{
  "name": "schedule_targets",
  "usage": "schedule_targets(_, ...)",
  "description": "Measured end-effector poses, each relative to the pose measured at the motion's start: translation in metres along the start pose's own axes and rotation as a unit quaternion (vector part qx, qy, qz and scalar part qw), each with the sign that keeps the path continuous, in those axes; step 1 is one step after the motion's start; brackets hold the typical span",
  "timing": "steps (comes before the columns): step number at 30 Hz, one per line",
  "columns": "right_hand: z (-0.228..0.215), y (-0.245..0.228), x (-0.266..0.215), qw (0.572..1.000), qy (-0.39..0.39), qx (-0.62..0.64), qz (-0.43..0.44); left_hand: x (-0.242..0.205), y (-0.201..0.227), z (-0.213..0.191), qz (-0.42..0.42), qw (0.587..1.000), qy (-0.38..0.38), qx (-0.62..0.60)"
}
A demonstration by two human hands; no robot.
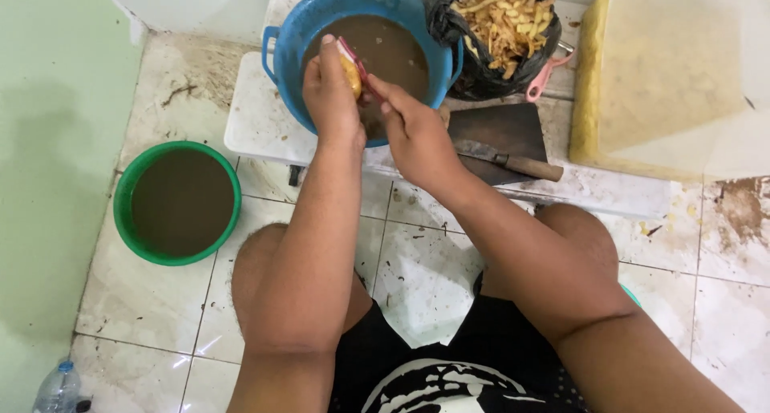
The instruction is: Peeling fruits or root vegetables using a hand peeler and placing them in a basin of water for washing.
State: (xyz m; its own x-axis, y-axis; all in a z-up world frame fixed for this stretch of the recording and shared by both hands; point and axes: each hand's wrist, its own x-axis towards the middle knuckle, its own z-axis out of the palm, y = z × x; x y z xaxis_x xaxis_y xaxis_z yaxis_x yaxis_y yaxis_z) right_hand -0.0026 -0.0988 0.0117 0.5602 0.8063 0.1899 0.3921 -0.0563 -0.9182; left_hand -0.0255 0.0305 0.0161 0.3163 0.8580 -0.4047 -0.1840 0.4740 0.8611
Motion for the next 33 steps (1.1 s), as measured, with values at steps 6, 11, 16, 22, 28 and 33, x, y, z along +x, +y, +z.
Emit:
schedule_targets(6,0.011,-0.012,-0.026,0.999,0.020,-0.045,-0.014,0.013,0.004,0.001,-0.057,0.993,0.029,-0.099)
schedule_targets(11,0.009,-0.007,-0.019,0.989,0.031,-0.144,0.011,0.011,-0.003,0.007,-0.061,0.991,0.050,-0.108)
schedule_targets(16,0.008,0.006,-0.038,0.966,0.016,-0.257,-0.009,0.009,0.001,0.011,-0.038,0.997,0.038,-0.054)
schedule_targets(22,-0.002,0.009,-0.010,0.959,0.012,-0.281,0.039,0.003,-0.009,0.023,-0.031,0.997,0.053,-0.036)
schedule_targets(28,0.003,0.016,-0.037,0.949,0.020,-0.315,-0.004,-0.002,0.003,0.018,-0.077,0.995,0.052,-0.031)
schedule_targets(33,-0.006,0.008,-0.020,0.957,0.032,-0.288,0.032,-0.010,-0.005,0.021,-0.058,0.998,0.033,-0.003)
